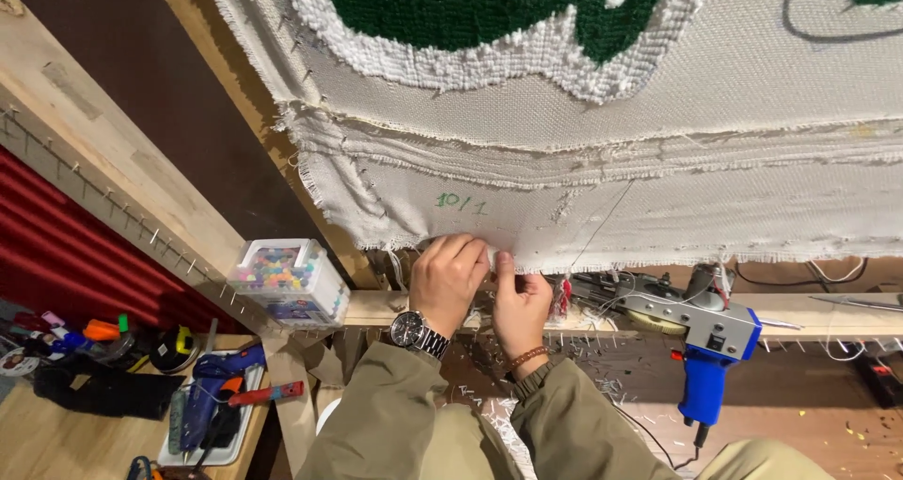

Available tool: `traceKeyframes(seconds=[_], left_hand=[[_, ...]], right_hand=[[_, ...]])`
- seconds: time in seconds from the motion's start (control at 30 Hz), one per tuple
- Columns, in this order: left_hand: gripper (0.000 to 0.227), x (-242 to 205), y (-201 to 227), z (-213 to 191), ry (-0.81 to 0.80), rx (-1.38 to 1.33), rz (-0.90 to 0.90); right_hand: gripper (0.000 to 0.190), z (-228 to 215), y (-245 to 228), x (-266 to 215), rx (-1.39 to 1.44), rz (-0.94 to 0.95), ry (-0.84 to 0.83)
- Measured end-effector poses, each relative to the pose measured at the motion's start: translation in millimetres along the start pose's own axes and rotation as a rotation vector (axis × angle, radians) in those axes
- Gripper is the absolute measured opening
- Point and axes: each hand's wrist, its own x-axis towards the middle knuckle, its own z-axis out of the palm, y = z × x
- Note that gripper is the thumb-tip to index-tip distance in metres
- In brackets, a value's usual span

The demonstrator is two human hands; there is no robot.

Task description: Adjusting and tensioning a rug canvas on a wooden frame by pulling the edges and hooking them onto pins.

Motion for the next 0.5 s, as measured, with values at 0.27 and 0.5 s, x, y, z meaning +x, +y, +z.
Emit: traceKeyframes(seconds=[0.27, 0.5], left_hand=[[0.003, 6, 0, 0, 0.032, 0.015, 0.007], [0.014, 17, 8, -13, 0.01, -0.044, -0.024]], right_hand=[[0.047, 1, 10, 6, -0.015, 0.057, -0.018], [0.052, 2, 13, 5, -0.021, 0.013, 0.041]])
